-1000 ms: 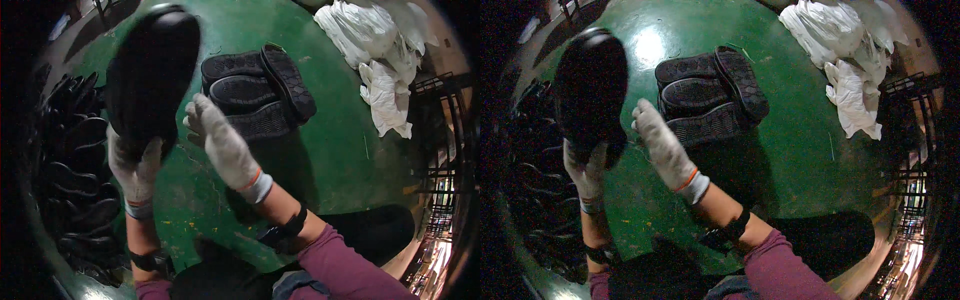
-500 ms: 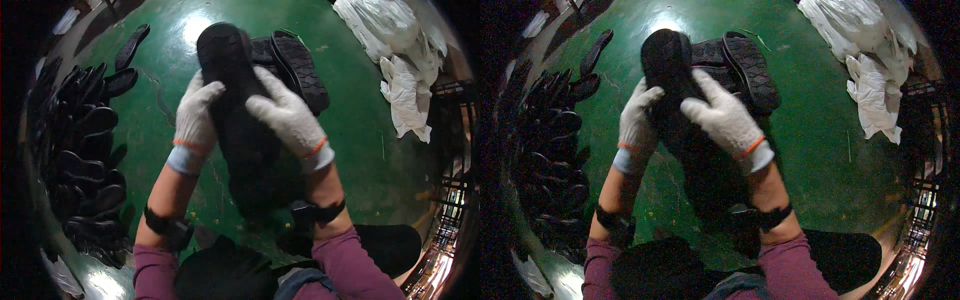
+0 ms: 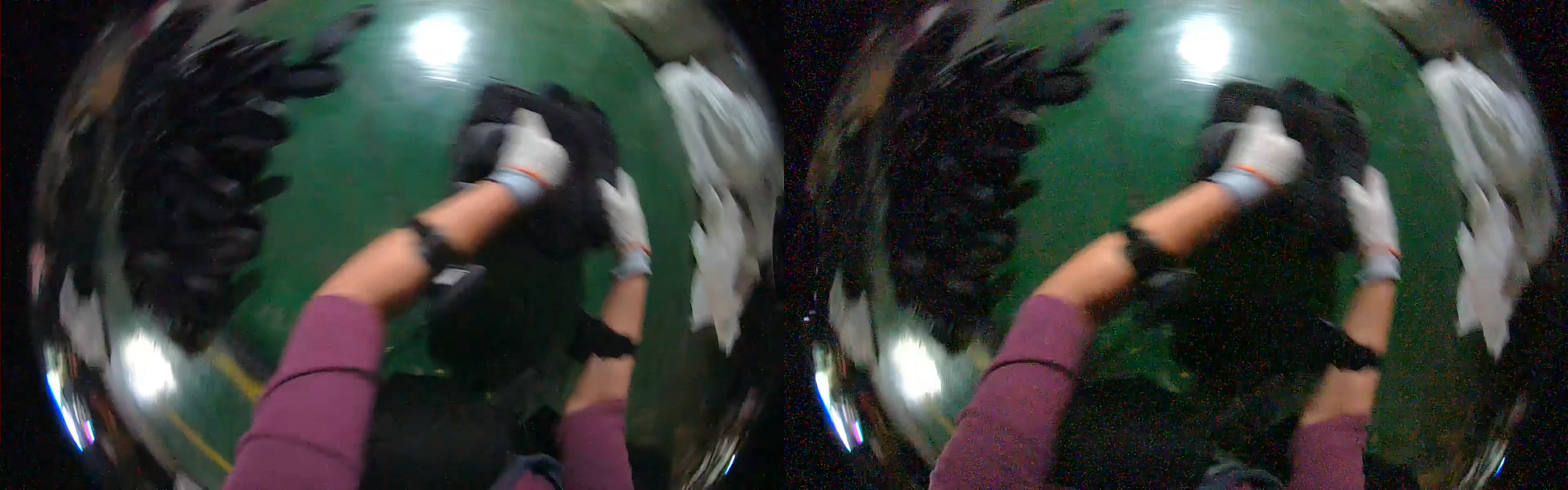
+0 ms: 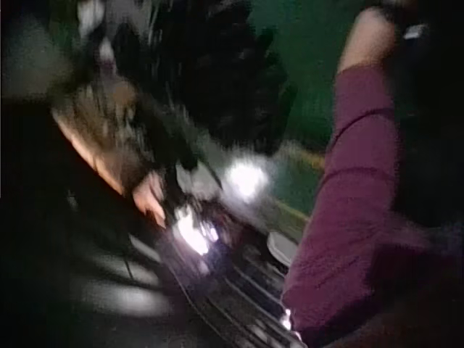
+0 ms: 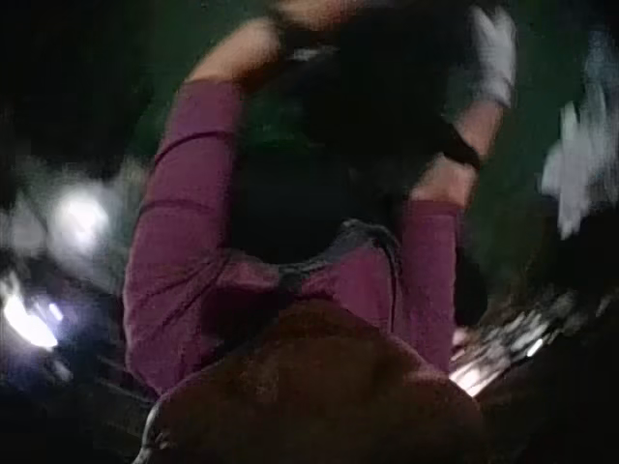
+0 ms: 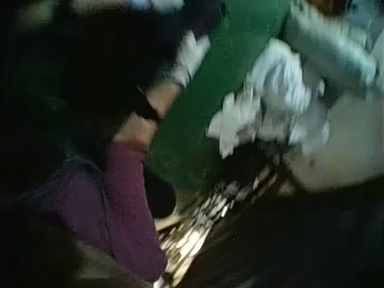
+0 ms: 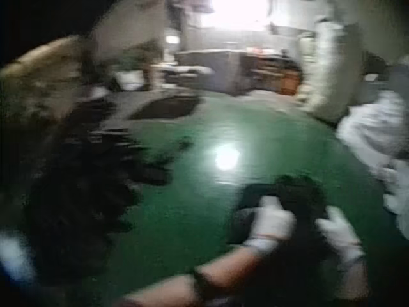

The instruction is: Sort and arrange black shoe soles from a pile on the floor into organized stacks.

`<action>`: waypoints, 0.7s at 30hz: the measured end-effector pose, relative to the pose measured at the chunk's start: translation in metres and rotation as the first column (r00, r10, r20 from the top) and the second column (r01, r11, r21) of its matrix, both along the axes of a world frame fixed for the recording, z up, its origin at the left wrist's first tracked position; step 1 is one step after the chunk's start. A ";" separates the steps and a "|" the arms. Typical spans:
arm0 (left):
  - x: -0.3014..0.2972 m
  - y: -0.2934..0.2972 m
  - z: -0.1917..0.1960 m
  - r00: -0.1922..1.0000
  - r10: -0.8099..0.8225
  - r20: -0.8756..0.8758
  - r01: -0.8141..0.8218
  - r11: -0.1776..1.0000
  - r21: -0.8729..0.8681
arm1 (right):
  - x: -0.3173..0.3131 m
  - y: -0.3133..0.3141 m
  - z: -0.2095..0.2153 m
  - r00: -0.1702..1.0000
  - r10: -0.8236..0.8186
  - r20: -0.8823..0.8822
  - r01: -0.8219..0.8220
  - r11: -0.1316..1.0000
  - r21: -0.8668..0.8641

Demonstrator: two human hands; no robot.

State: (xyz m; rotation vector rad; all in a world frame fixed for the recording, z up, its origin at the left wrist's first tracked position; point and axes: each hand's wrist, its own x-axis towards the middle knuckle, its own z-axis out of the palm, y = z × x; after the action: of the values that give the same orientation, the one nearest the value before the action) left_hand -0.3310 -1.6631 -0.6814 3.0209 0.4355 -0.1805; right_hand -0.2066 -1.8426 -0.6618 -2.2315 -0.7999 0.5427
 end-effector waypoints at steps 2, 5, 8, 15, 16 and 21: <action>0.015 -0.003 -0.014 0.485 0.825 0.290 -0.496 0.532 -0.686 | 0.037 -0.001 -0.020 0.983 0.135 0.125 -0.140 0.990 0.034; -0.013 0.004 0.039 0.814 0.561 0.149 -0.382 0.711 -0.591 | 0.061 -0.047 -0.014 0.911 -0.039 0.411 0.169 0.944 -0.285; -0.090 0.080 0.029 0.704 0.588 0.399 -0.415 0.796 -0.441 | 0.028 -0.016 -0.003 0.746 0.034 0.665 0.201 0.940 -0.274; -0.404 0.237 -0.020 0.412 0.680 0.606 -0.897 0.420 0.138 | -0.093 0.056 0.078 0.993 0.057 0.099 -0.095 0.896 0.433; -0.440 0.235 -0.026 0.261 0.669 0.695 -0.956 0.278 0.092 | -0.119 0.069 0.078 0.993 0.058 0.099 -0.095 0.899 0.427; -0.511 0.221 -0.060 -0.447 0.817 0.363 -0.868 -0.297 -0.399 | -0.217 0.114 0.066 0.920 0.392 0.000 -0.347 0.813 0.467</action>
State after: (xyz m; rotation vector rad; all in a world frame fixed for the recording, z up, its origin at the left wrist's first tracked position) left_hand -0.8425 -1.4419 -0.7410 1.2710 2.5944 0.8549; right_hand -0.4235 -1.7287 -0.5963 -1.6062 -1.1882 0.5674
